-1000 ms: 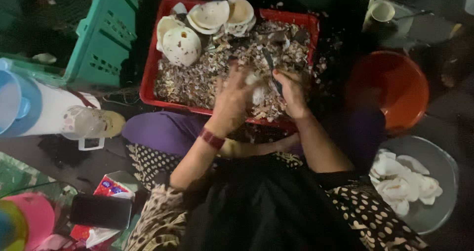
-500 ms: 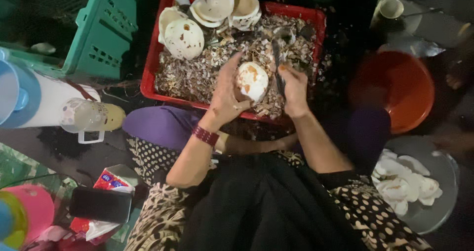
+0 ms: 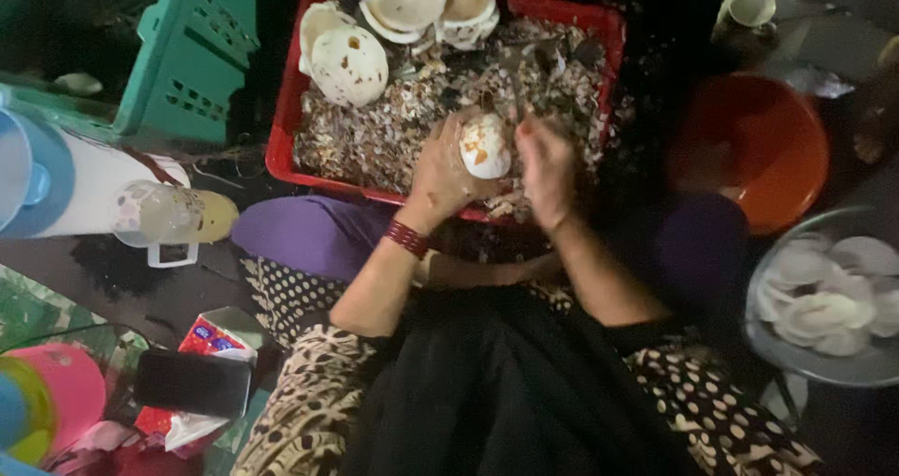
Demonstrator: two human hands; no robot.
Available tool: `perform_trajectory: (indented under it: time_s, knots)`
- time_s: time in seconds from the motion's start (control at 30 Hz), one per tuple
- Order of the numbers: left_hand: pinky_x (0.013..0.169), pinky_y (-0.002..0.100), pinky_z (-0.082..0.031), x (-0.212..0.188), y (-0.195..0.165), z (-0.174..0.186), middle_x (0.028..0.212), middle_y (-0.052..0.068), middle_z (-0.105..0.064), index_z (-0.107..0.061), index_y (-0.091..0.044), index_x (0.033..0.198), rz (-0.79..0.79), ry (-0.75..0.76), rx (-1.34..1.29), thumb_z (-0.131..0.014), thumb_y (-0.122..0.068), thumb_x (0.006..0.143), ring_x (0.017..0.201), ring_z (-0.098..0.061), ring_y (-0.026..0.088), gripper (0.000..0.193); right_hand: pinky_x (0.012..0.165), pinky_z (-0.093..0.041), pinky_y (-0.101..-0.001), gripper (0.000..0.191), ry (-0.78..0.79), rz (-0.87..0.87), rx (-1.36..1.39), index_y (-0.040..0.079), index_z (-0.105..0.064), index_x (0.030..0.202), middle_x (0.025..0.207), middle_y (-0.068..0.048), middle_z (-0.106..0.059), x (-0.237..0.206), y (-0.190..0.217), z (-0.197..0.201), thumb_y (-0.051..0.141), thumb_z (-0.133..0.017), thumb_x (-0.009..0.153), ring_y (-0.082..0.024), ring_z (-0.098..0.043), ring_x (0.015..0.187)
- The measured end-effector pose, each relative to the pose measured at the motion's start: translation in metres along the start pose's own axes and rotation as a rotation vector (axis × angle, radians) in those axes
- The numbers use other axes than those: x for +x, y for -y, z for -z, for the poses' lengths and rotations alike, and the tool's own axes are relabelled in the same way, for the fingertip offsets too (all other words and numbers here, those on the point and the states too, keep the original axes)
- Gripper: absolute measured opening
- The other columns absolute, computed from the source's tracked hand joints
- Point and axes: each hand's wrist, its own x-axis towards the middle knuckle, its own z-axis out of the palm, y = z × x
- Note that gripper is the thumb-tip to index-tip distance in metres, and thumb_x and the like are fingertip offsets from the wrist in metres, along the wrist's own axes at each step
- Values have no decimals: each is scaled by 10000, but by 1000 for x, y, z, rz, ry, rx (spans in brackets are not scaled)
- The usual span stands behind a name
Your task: The person sits on the floor and uses a knife to scrape and clean the outer layer of coconut shell halves, working one shell at a time over a red tray filled with debris. Cleaned shells are set aside in a pile, and a cup on the tray collects small pieces.
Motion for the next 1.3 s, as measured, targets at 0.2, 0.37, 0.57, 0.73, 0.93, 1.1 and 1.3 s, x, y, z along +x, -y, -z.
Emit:
perform_trajectory:
  time_s: [0.2, 0.37, 0.57, 0.73, 0.93, 1.1, 1.3]
  knots:
    - [952, 412, -553, 5, -1, 0, 1214, 130, -701, -593, -90, 1308, -43, -37, -129, -978, -230, 480, 1104, -696, 351, 924, 819, -587, -356, 350, -102, 533, 71, 29, -561, 1138, 1094, -96, -580, 1, 49, -23, 365, -575, 1041, -189, -618, 983]
    - [943, 392, -571, 9, 1, 6, 1195, 125, -704, -566, -89, 1306, -72, 12, -213, -976, -241, 503, 1086, -698, 313, 915, 782, -550, -341, 290, -80, 314, -127, 98, -768, 998, 1123, -158, -581, 5, 36, -20, 336, -605, 1027, -247, -588, 1010]
    - [968, 429, -548, 2, -15, -6, 1285, 171, -642, -516, -104, 1379, -74, -57, 80, -985, -185, 549, 1147, -651, 368, 957, 882, -506, -344, 305, 47, 207, 125, 24, -765, 1129, 1058, -91, -670, 17, 7, -15, 257, -592, 1033, -205, -603, 1029]
    - [999, 454, -516, -3, -22, -11, 1335, 206, -571, -471, -96, 1446, -79, -136, 265, -961, -150, 498, 1184, -590, 371, 1069, 906, -493, -385, 373, 75, -84, 249, 38, -719, 1197, 1079, -36, -683, 32, 17, -5, 328, -572, 1015, -189, -616, 1021]
    - [1092, 432, -520, -5, -4, 3, 1430, 146, -608, -533, -102, 1423, -234, -113, -142, -914, -176, 820, 1299, -611, 321, 718, 940, -500, -452, 314, -148, 924, -472, 132, -741, 1221, 1143, -167, -564, -29, 41, -23, 333, -614, 1017, -295, -541, 1077]
    - [926, 450, -539, -5, -7, -10, 1228, 185, -629, -578, -41, 1324, -44, -73, -21, -817, -181, 488, 1098, -629, 391, 881, 837, -611, -405, 239, 61, -187, 195, 223, -775, 1111, 1130, -131, -690, 0, 56, -16, 378, -634, 996, -271, -687, 1022]
    - [1047, 437, -558, -6, -7, -12, 1347, 160, -616, -517, -82, 1459, -258, -205, -15, -819, -76, 819, 1207, -639, 348, 707, 938, -555, -489, 275, -216, 893, -704, 163, -790, 1167, 1271, -131, -540, -25, 46, -20, 309, -689, 957, -311, -552, 1134]
